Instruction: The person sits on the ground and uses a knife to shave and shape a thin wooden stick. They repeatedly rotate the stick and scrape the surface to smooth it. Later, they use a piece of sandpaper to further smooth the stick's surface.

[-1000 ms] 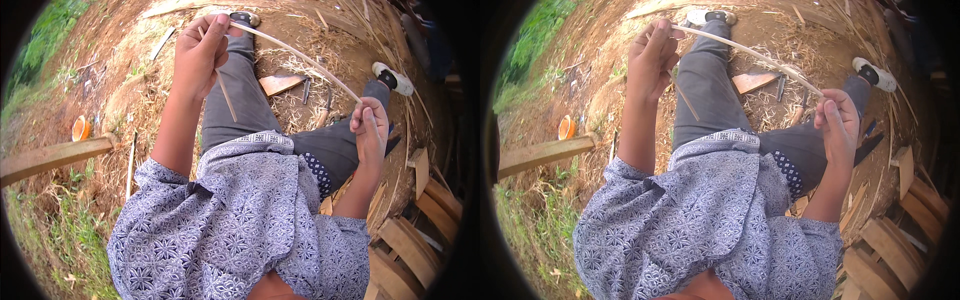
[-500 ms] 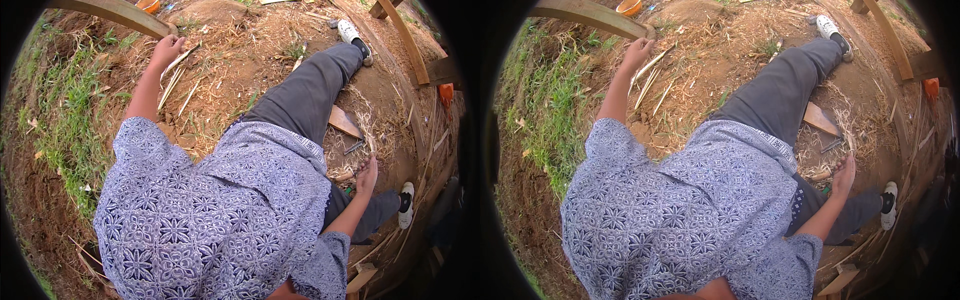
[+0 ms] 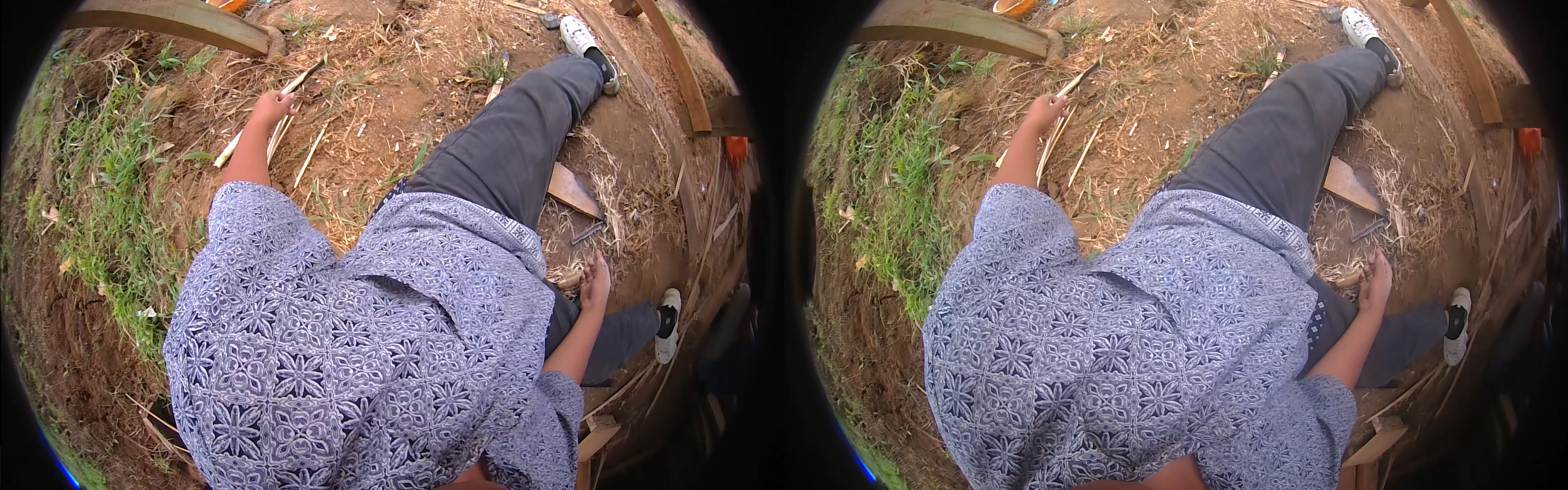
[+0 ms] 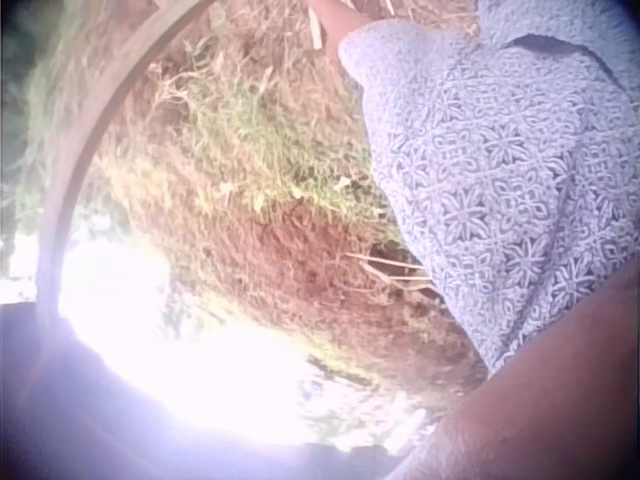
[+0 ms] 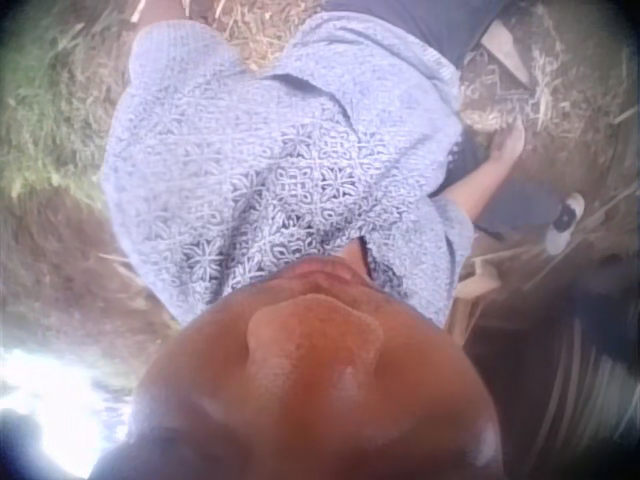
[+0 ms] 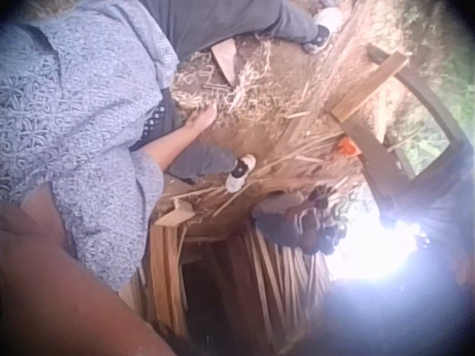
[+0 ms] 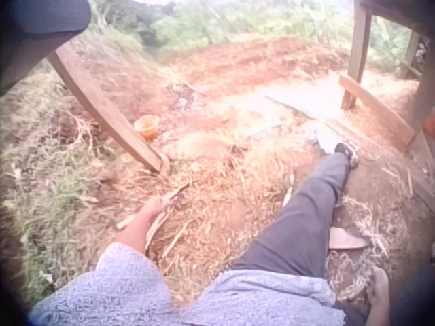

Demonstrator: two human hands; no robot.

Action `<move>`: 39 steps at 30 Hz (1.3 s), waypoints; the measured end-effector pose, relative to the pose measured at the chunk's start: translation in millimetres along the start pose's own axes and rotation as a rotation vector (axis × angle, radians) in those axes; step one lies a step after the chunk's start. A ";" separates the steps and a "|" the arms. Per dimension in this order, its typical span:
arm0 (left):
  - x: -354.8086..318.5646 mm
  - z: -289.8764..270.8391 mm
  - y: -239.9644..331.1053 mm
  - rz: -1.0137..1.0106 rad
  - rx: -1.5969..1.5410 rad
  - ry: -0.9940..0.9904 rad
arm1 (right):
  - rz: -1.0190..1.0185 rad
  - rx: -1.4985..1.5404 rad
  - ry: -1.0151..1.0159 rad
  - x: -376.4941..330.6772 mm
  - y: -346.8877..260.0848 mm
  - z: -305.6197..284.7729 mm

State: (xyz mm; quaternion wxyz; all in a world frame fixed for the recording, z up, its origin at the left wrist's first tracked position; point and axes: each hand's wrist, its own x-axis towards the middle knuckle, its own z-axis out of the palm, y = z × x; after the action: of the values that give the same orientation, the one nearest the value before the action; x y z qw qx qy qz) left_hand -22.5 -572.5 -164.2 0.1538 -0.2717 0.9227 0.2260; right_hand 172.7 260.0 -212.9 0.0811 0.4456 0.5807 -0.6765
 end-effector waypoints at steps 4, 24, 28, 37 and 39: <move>11.4 8.0 14.3 -0.047 0.012 -0.092 | 0.019 -0.019 0.053 -2.1 3.5 -4.5; -144.2 29.6 348.0 1.224 -0.891 -0.053 | 0.015 -0.017 0.163 -50.1 -13.3 31.0; -201.5 84.6 419.0 1.428 -0.776 -0.182 | 0.005 0.053 0.157 -44.8 10.2 12.1; -280.9 153.1 462.0 1.602 -0.563 -0.453 | -0.356 -0.039 0.526 -38.7 26.4 21.3; -274.7 154.8 455.5 1.622 -0.464 -0.429 | -0.392 -0.101 0.656 -43.0 19.5 24.2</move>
State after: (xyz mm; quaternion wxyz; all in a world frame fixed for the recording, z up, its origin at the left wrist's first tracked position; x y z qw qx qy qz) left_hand -36.6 -34.6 -32.2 0.0565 0.4935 0.7134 0.4942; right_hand 198.0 215.6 -198.5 -0.2180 0.5145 0.6825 -0.4712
